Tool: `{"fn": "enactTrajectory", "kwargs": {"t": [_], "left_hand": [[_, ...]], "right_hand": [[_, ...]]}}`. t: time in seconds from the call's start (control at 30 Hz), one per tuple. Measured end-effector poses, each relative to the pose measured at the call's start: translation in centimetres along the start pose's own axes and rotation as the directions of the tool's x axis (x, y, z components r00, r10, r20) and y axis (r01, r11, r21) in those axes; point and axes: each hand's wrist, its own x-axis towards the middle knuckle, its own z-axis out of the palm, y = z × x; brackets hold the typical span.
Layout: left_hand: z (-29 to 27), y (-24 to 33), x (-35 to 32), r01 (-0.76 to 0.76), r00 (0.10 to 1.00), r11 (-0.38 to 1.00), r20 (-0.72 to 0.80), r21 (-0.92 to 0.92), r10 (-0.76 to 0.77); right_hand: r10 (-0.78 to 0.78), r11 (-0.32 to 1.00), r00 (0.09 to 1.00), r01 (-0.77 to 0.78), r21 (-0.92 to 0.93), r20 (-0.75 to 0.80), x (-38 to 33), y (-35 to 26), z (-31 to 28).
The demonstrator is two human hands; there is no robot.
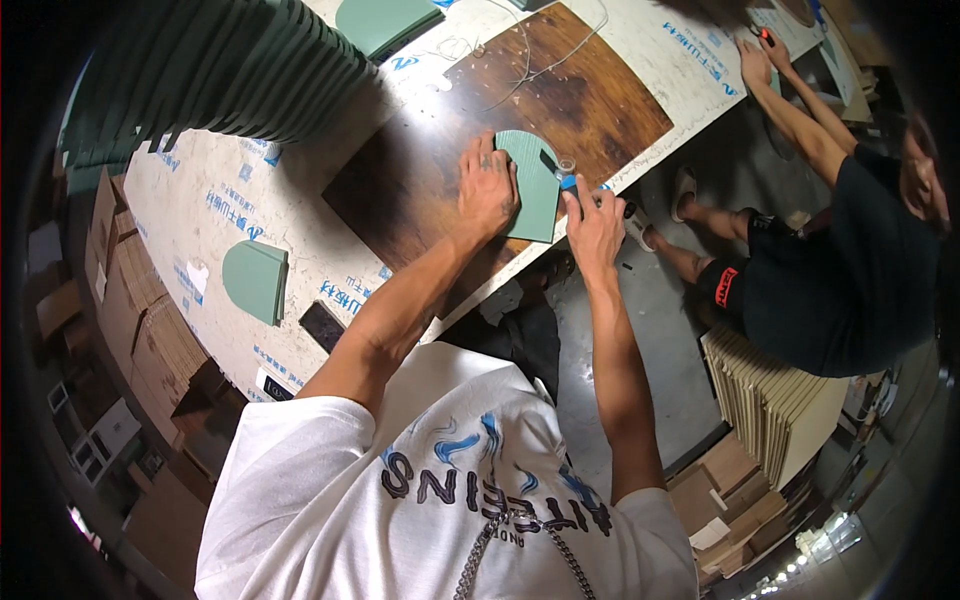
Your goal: The person uses a utility knife to trim the edges of light green semi-circular foam pieces on a wooden workbench. They repeatedly pick up a piece, cut along the curved edge, and stack the finished item with others.
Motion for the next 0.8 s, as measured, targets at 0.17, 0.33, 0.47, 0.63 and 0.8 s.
{"fn": "enactTrajectory", "kwargs": {"t": [0.17, 0.33, 0.47, 0.63, 0.8], "left_hand": [[-0.2, 0.3, 0.1, 0.015, 1.000, 1.000, 0.006, 0.017, -0.015], [0.3, 0.1, 0.1, 0.079, 0.996, 0.997, 0.032, -0.007, -0.079], [0.2, 0.5, 0.2, 0.096, 0.994, 0.995, 0.051, 0.012, -0.096], [-0.5, 1.2, 0.6, 0.115, 0.993, 0.993, 0.014, 0.000, -0.115], [-0.5, 1.5, 0.6, 0.091, 0.996, 0.996, -0.001, 0.000, -0.091]], "right_hand": [[-0.111, 0.994, 0.993, 0.111, 0.010, 0.048, 3.1, 1.1, 0.0], [-0.257, 0.963, 0.963, 0.248, 0.105, 0.082, 4.7, 3.1, -0.3], [-0.262, 0.962, 0.955, 0.248, 0.109, 0.138, 4.1, 4.1, -1.1], [-0.327, 0.944, 0.933, 0.316, 0.094, 0.152, 4.4, 5.0, -1.4], [-0.408, 0.912, 0.897, 0.393, 0.115, 0.169, 6.8, 5.6, -1.3]]}}
